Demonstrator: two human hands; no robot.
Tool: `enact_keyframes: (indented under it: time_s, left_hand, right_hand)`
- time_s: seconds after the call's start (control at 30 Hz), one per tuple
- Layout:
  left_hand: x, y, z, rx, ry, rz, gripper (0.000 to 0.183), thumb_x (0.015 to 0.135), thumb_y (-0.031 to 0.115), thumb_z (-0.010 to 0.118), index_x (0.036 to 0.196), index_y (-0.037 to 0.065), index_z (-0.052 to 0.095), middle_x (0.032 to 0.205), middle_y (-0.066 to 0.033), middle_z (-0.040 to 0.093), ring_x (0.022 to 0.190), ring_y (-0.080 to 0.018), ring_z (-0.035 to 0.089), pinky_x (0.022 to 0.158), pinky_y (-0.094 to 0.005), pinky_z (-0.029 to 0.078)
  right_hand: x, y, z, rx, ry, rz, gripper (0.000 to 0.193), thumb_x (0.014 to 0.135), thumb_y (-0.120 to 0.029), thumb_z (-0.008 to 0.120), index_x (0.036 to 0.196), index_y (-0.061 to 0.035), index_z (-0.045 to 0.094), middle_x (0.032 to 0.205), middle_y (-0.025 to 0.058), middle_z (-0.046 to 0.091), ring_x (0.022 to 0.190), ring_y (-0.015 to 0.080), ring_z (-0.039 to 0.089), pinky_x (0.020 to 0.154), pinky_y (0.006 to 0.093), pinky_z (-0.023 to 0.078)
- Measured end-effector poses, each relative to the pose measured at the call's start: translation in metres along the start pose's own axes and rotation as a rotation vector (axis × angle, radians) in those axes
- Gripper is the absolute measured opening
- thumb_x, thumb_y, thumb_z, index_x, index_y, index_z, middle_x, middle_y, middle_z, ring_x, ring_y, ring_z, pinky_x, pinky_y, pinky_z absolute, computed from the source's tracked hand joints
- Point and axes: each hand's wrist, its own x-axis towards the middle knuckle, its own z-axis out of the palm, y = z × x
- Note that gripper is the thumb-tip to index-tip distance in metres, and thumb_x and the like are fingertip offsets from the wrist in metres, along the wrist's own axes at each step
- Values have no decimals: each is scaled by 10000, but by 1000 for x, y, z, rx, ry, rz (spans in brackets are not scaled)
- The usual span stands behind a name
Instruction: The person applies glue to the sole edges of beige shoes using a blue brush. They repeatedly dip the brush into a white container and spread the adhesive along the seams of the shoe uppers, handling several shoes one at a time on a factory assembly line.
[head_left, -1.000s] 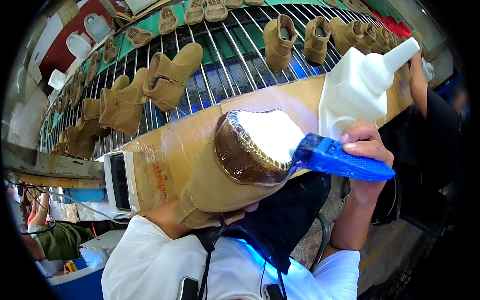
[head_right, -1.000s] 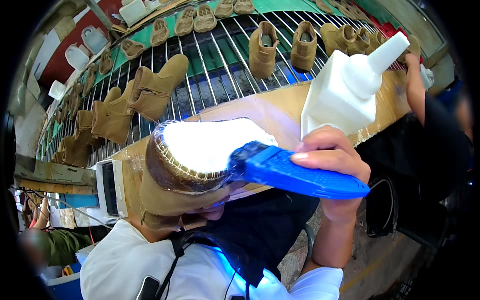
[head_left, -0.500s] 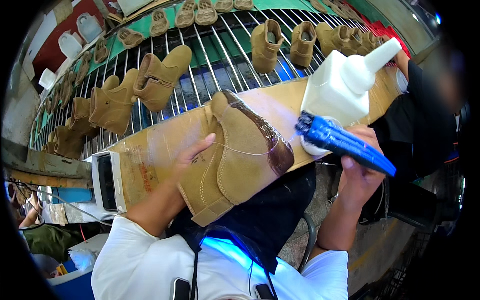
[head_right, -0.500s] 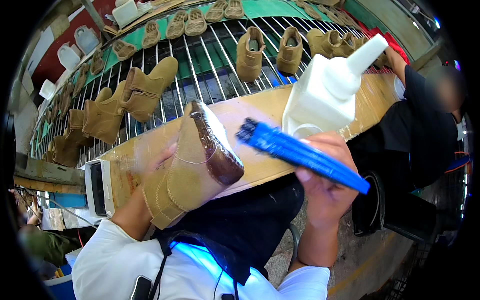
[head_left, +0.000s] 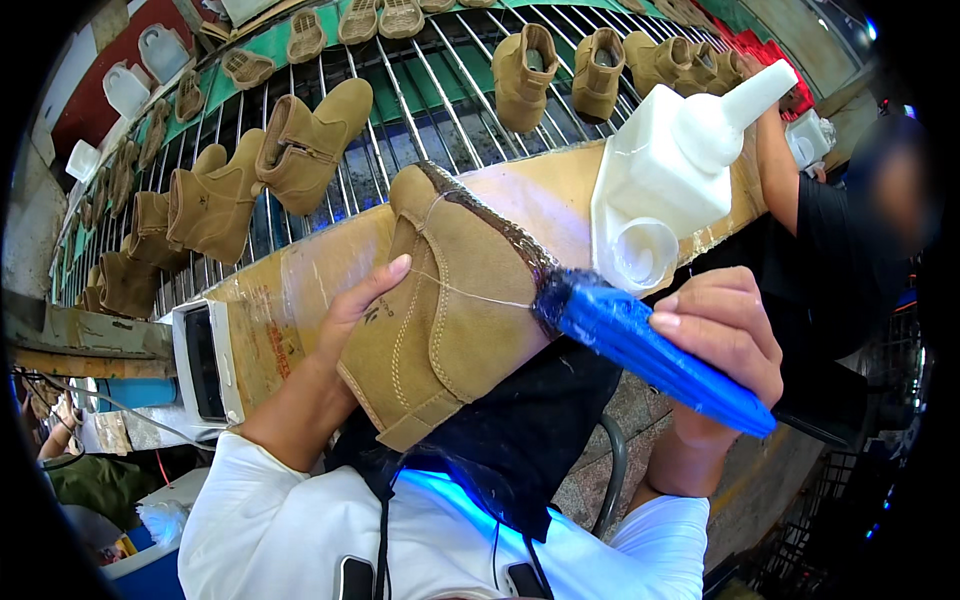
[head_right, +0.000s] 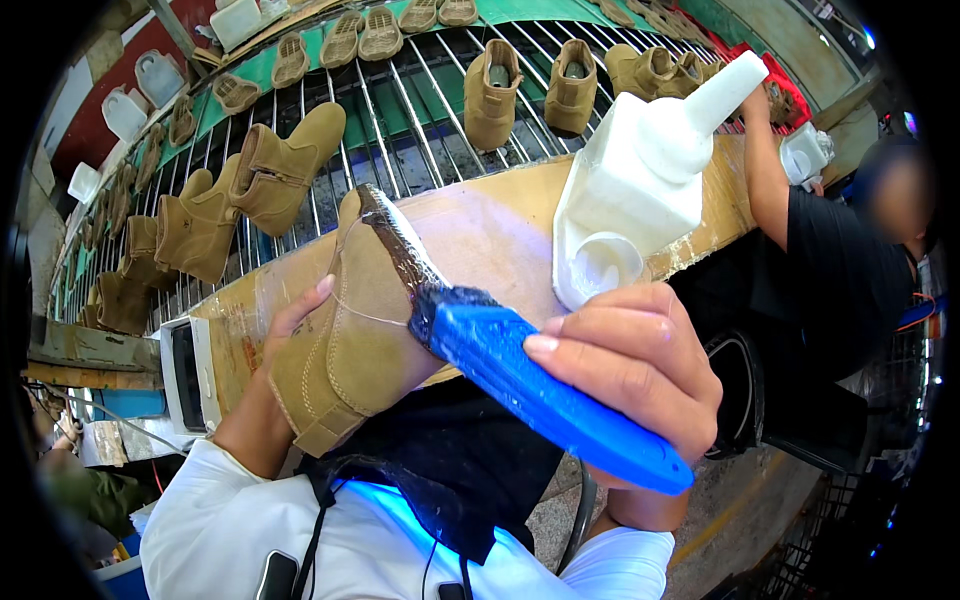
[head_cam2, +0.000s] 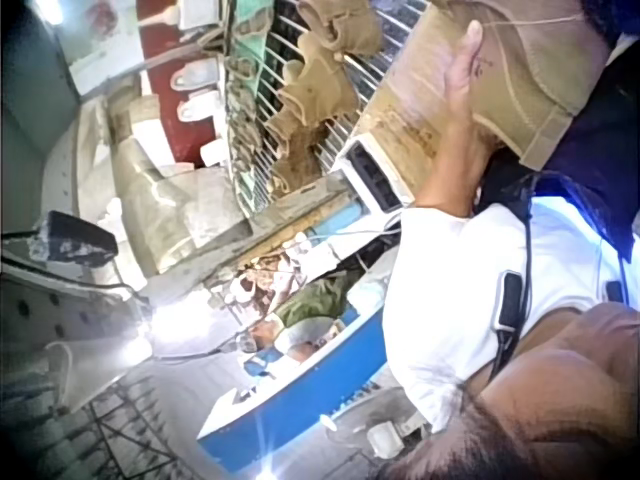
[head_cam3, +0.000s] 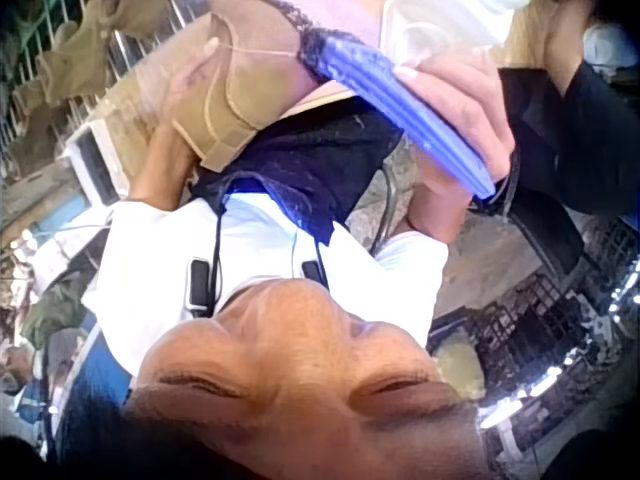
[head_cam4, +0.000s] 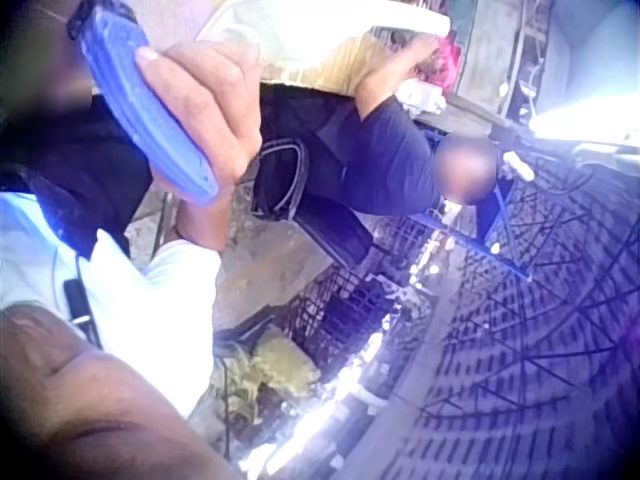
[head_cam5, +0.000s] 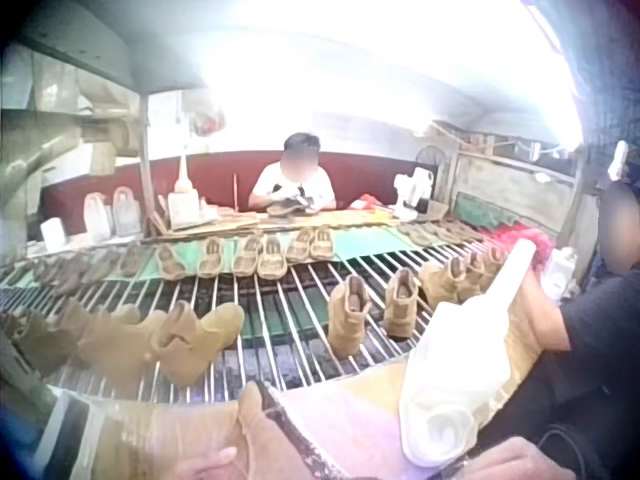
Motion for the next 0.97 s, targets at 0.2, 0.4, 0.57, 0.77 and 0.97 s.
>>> enact_keyframes:
  time_s: [0.2,0.4,0.57,0.77,0.97]
  left_hand:
    - [-3,12,2,39,127,14,445,902,276,572,1249,3,514,1158,-153,613,1017,-271,623,907,-400,500]
    - [33,86,-6,633,41,138,451,848,269,619,1172,-38,551,1052,-154,652,890,-242,666,828,-364,538]
    - [142,197,28,1407,114,132,529,735,262,744,1137,-29,563,998,-129,651,830,-209,665,743,-338,546]
    - [265,175,71,2809,489,-43,588,622,406,785,1083,56,682,1107,-137,661,946,-298,649,818,-412,499]
    - [258,222,36,2559,16,27,492,666,349,715,1100,120,674,1111,-115,650,998,-263,622,790,-443,481]
  right_hand:
    - [-34,44,-34,99,93,171,285,773,-156,686,968,45,634,913,142,629,832,211,588,757,292,448]
    - [-121,99,-32,197,586,784,265,805,-2,635,1053,32,548,993,102,593,895,177,568,827,319,451]
    - [-147,104,-29,298,536,913,266,781,-55,698,1004,34,583,964,89,615,877,165,575,841,305,441]
    - [-115,100,-34,153,367,989,210,761,-93,710,901,15,597,812,3,557,732,74,494,666,218,397]
    - [-88,127,-17,6,-31,899,159,811,-58,680,907,29,588,875,62,603,805,144,543,763,289,442]
